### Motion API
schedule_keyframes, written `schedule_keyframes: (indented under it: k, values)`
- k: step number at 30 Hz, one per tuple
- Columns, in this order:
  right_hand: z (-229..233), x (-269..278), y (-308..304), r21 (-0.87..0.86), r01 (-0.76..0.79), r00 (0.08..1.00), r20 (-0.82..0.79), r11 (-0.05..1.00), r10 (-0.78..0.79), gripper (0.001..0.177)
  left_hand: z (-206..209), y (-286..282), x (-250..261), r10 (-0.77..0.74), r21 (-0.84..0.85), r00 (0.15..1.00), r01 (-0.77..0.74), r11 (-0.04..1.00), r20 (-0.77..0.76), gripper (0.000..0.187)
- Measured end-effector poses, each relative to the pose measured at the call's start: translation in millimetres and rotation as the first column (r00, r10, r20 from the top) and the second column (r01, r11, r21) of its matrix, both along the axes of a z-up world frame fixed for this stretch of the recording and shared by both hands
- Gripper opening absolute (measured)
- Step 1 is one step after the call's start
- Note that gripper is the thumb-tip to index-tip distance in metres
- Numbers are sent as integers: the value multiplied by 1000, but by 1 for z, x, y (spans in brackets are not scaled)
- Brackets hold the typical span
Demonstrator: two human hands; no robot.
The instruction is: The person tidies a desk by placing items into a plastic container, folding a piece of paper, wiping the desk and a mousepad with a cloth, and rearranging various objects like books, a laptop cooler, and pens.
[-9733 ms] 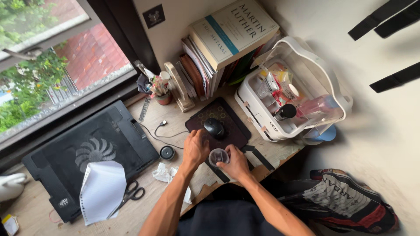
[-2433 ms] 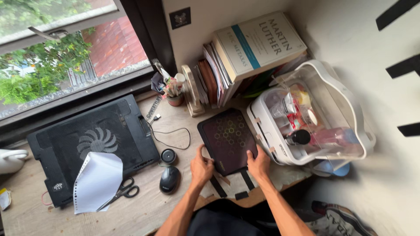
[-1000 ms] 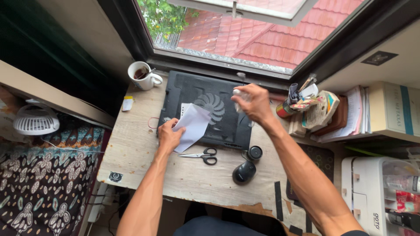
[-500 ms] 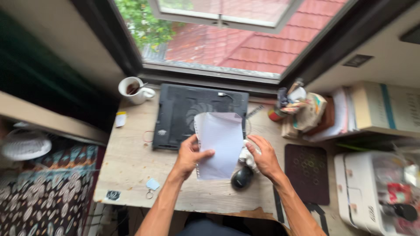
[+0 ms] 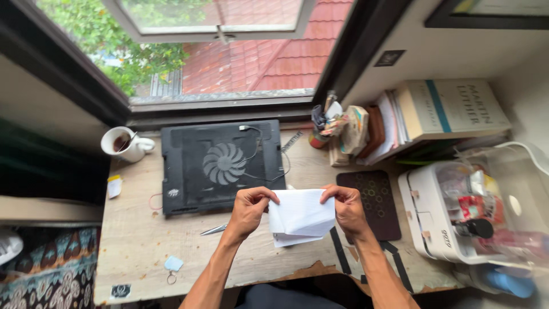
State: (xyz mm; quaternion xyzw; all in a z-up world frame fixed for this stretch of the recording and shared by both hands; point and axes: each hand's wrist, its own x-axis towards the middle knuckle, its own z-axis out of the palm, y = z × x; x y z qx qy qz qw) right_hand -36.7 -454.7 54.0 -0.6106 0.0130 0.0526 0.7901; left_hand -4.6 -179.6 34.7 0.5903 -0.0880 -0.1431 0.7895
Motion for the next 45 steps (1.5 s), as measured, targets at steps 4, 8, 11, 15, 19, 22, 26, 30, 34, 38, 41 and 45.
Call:
schedule_keyframes:
  k: [4, 8, 11, 15, 19, 22, 26, 30, 34, 38, 41, 45]
  values:
    - [15, -1, -22, -236, -12, 992, 120, 972, 42, 36, 34, -17, 7, -152, -207, 926, 82, 975, -346, 20]
    - [32, -2, -36, 49, -32, 999, 34, 998, 30, 37, 52, -62, 2, 20, 264, 969, 47, 963, -245, 30]
    - [38, -6, -30, 65, 95, 936, -345, 993, -67, 57, 56, -87, -3, 94, 472, 990, -36, 881, -101, 26]
    - [38, -11, -44, -335, 100, 948, -254, 937, -192, 46, 51, -113, 0, -35, 680, 998, 61, 731, -52, 25]
    - [29, -17, -55, -688, 183, 983, 113, 703, -145, 31, 46, -141, 4, -275, 665, 953, 290, 688, -131, 28]
    - [25, -19, -63, -661, 214, 963, 265, 719, -43, 20, 40, -154, 8, -343, 390, 902, 425, 817, -264, 27]
    - [23, -21, -85, -448, 19, 997, -57, 894, -50, 14, 30, -160, 23, -420, 97, 835, 480, 872, -355, 31]
    - [8, -21, -99, -233, 61, 986, -139, 971, -95, 16, 26, -155, 25, -440, 149, 777, 551, 821, -450, 41]
    - [-15, -16, -110, 38, 99, 979, -181, 994, -91, 21, 7, -165, 23, -374, 55, 844, 425, 903, -384, 31]
    - [-31, -13, -124, -78, 75, 986, 156, 994, -62, 38, -5, -168, 34, -302, -103, 714, 309, 946, -632, 35]
    - [-29, -13, -122, -352, 127, 970, 240, 928, -42, 25, -16, -171, 39, -563, -639, 664, 163, 752, -492, 27]
    - [-6, -9, -119, -75, 70, 997, 31, 995, -68, 33, -12, -177, 42, -245, 140, 864, 336, 931, -439, 23]
